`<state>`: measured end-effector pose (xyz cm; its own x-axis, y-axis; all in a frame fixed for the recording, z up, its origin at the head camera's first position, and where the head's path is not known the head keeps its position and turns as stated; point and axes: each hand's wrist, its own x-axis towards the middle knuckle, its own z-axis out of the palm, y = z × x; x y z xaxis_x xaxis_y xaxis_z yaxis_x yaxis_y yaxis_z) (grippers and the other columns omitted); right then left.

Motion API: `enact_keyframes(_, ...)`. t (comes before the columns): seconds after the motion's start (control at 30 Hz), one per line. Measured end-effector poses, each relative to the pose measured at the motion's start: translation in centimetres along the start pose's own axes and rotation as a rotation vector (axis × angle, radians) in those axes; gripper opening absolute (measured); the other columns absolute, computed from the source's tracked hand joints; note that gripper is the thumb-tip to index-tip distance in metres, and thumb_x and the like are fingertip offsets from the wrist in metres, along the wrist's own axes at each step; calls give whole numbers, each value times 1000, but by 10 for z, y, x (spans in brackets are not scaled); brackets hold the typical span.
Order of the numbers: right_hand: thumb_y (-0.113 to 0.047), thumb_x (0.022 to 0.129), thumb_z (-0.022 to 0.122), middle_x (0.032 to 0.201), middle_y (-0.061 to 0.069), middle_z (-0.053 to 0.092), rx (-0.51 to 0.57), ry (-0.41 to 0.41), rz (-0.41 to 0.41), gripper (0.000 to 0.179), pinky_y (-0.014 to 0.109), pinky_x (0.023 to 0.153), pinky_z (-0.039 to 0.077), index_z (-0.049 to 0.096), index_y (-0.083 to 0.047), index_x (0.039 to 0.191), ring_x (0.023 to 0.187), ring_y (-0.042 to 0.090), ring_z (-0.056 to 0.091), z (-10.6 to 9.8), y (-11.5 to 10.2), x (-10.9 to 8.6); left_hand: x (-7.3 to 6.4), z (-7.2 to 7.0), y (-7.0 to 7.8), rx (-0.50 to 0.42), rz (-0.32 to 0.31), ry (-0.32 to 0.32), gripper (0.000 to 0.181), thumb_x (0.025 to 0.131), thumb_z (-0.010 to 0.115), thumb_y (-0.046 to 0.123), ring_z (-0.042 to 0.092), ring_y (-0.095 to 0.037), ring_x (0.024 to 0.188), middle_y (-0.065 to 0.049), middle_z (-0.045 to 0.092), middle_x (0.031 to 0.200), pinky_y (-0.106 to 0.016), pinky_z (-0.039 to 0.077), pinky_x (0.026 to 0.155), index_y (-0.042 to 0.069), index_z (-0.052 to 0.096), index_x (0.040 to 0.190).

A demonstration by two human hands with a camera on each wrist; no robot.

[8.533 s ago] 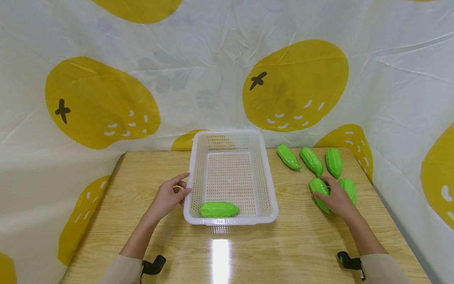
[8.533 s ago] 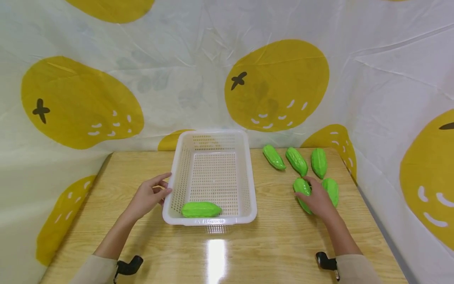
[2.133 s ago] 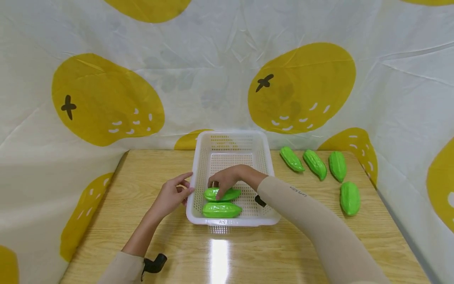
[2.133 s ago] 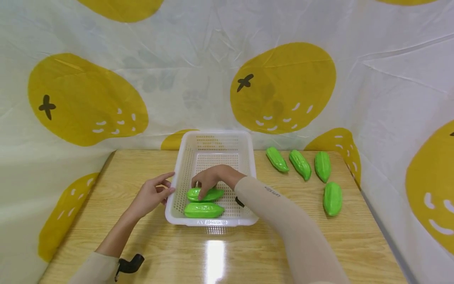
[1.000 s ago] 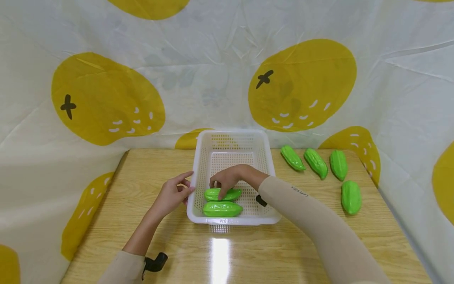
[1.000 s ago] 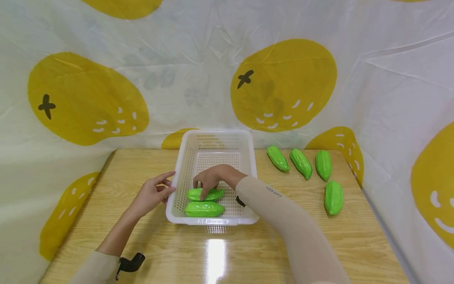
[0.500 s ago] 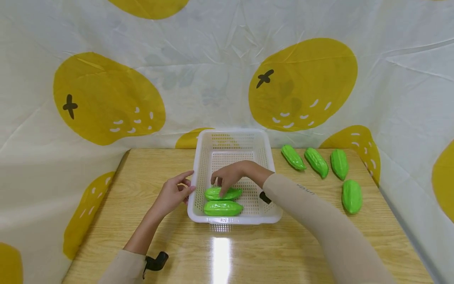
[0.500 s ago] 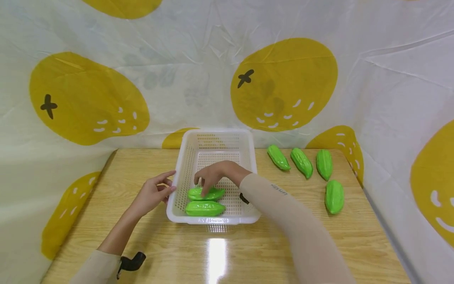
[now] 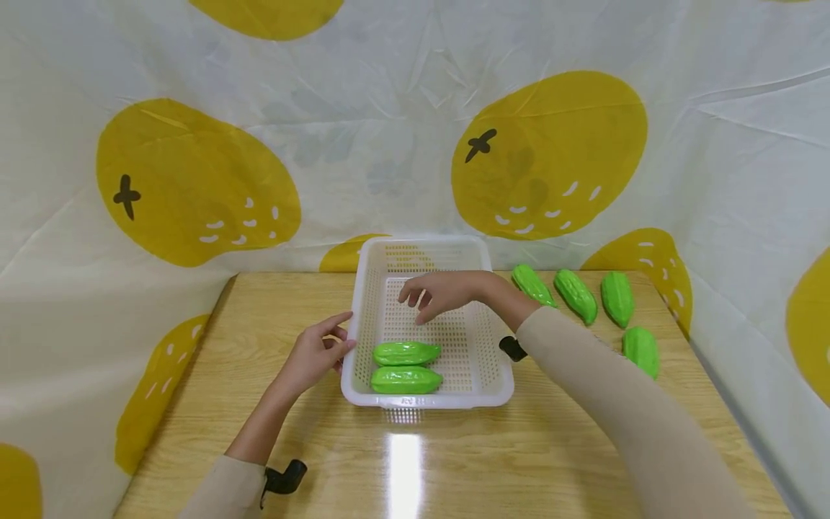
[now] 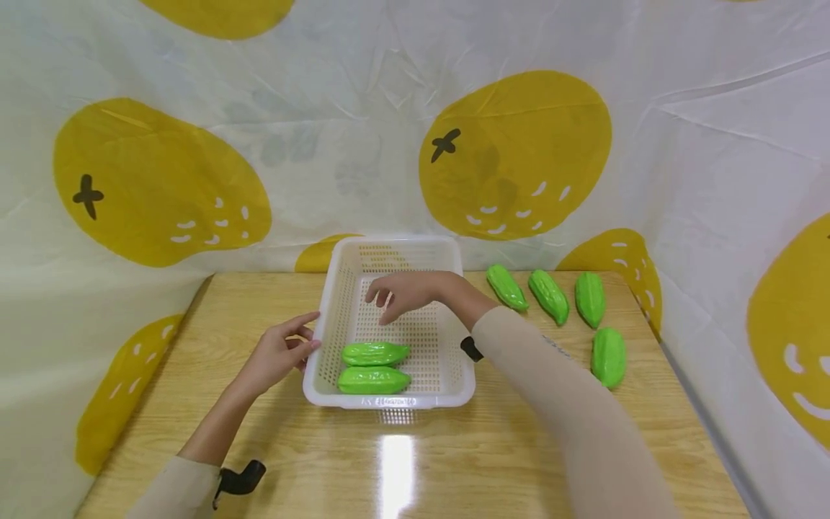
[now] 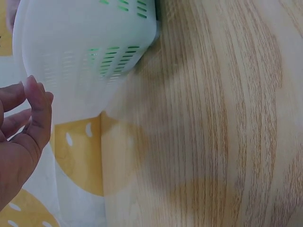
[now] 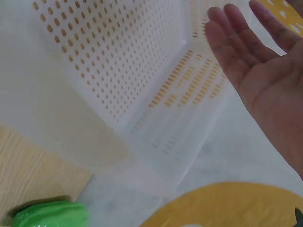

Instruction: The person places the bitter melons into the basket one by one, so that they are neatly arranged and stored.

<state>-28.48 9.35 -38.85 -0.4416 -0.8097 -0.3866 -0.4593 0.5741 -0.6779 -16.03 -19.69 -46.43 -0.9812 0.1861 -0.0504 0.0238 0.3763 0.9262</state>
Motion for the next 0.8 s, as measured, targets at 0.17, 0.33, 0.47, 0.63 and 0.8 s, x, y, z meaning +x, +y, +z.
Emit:
enact_keyframes(0.17, -21, 98, 73, 140, 9, 58, 44, 110, -49, 50, 38, 108, 53, 54, -11, 143, 129, 26, 59, -10, 2, -25, 0, 0, -1, 2, -1, -2, 57, 98, 69, 3, 64, -18, 70, -21, 61, 107, -49, 63, 59, 2, 50, 151)
enact_keyframes(0.33, -20, 100, 70, 136, 11, 60, 98, 263, -87, 47, 40, 106, 55, 55, -10, 143, 124, 25, 62, -14, 14, -57, 1, 0, 1, 24, -3, 6, 56, 98, 69, 3, 64, -18, 69, -20, 62, 107, -52, 63, 60, 3, 50, 151)
enact_keyframes(0.47, -18, 101, 68, 137, 12, 59, 150, 382, -94, 44, 46, 108, 54, 55, -9, 142, 125, 32, 62, -11, 29, -85, 1, -1, 3, 32, 0, 9, 56, 98, 69, 3, 64, -18, 69, -21, 62, 107, -52, 63, 60, 2, 50, 151)
enact_keyframes(0.63, -15, 102, 67, 142, 15, 56, 195, 512, -85, 44, 42, 106, 55, 53, -5, 142, 128, 37, 58, -2, 51, -117, 0, -2, 4, 39, -7, 7, 57, 97, 69, 2, 64, -19, 70, -20, 62, 107, -52, 63, 61, 3, 50, 151)
enact_keyframes(0.8, -14, 103, 65, 144, 19, 52, 250, 593, -35, 46, 22, 98, 55, 49, -3, 145, 131, 42, 54, 17, 71, -149, 0, -2, 2, 35, -9, 0, 57, 98, 69, 2, 64, -19, 70, -21, 61, 107, -52, 63, 61, 2, 49, 152)
